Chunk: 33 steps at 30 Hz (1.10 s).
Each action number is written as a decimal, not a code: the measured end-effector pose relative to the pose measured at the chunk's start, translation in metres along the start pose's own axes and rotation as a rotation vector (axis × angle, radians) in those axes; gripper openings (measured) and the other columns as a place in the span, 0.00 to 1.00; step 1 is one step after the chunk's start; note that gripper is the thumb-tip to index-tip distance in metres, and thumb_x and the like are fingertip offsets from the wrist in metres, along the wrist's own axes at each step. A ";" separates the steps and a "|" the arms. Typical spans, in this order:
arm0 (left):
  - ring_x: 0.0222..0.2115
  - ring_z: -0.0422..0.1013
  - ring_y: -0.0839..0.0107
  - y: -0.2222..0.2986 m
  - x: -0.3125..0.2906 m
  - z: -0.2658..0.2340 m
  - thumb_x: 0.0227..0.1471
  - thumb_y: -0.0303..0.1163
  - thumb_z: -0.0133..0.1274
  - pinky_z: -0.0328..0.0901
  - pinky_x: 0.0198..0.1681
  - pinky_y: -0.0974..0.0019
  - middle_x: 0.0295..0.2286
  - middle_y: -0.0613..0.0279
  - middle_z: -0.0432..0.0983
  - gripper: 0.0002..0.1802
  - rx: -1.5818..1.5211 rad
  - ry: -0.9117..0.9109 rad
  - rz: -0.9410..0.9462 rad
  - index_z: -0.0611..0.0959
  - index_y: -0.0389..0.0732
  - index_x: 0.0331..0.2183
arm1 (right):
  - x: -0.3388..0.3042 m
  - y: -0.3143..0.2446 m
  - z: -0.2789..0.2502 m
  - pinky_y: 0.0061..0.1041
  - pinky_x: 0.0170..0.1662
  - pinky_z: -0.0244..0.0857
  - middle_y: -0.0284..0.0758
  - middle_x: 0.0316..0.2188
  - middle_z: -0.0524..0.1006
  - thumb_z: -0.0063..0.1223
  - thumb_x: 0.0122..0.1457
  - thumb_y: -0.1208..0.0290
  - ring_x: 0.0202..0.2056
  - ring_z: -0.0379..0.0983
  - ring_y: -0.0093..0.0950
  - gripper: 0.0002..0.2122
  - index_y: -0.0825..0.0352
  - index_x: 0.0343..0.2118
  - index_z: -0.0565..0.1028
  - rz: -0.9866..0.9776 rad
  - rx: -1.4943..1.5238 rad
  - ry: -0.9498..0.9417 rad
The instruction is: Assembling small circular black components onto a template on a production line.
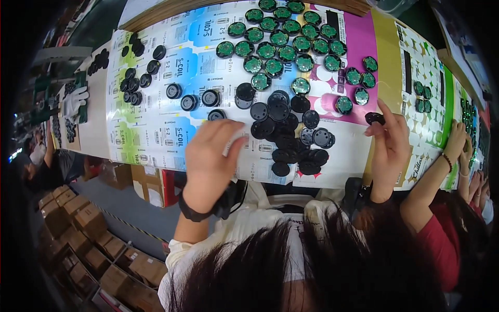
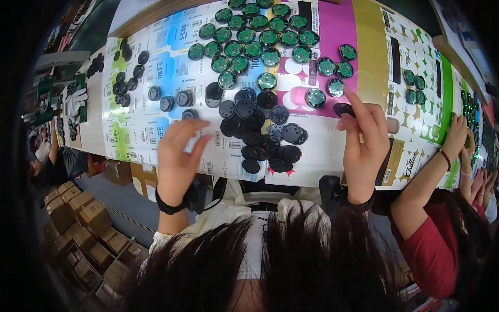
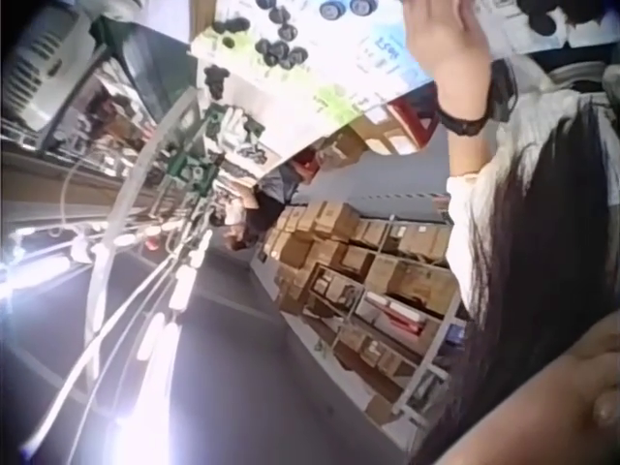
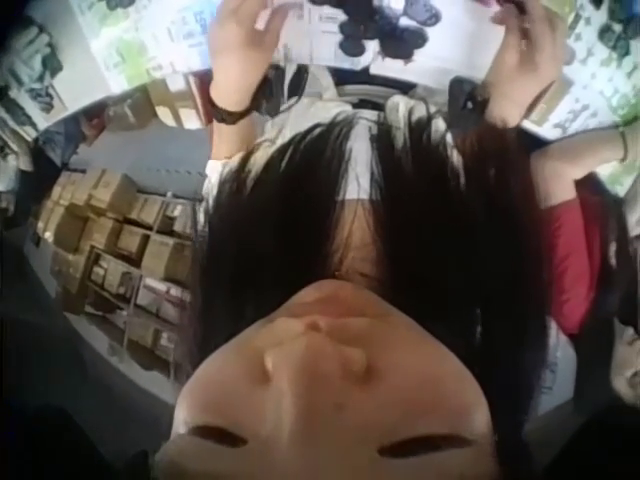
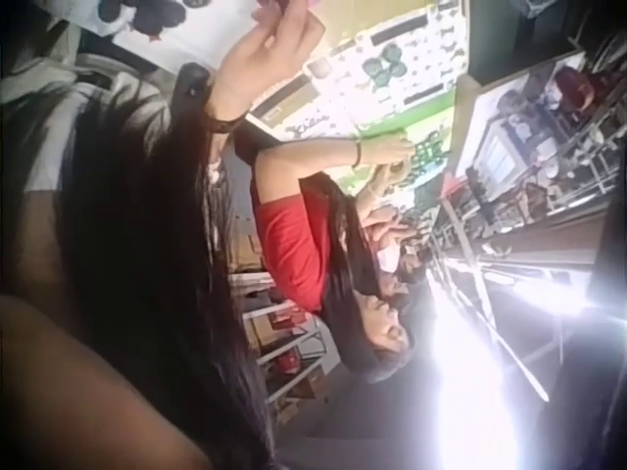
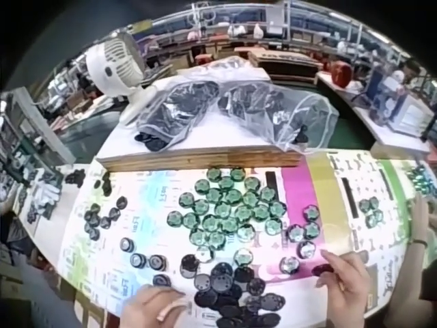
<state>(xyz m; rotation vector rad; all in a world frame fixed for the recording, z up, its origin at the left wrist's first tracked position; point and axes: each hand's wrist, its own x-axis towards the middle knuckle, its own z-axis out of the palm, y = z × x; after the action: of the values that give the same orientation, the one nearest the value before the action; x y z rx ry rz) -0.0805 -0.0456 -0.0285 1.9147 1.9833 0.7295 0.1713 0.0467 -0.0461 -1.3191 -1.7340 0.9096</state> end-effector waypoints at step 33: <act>0.24 0.70 0.67 -0.032 0.121 0.012 0.38 0.24 0.52 0.63 0.25 0.68 0.25 0.57 0.71 0.10 0.127 -0.025 0.310 0.73 0.38 0.29 | 0.018 -0.046 0.019 0.20 0.30 0.66 0.40 0.30 0.68 0.44 0.47 0.87 0.26 0.70 0.27 0.12 0.77 0.38 0.67 0.066 0.533 -0.138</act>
<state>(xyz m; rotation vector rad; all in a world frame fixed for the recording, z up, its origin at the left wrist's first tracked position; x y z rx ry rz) -0.1101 0.0759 -0.0386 2.3272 1.7758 0.6619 0.1314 0.0530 -0.0120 -0.9790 -1.4095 1.4105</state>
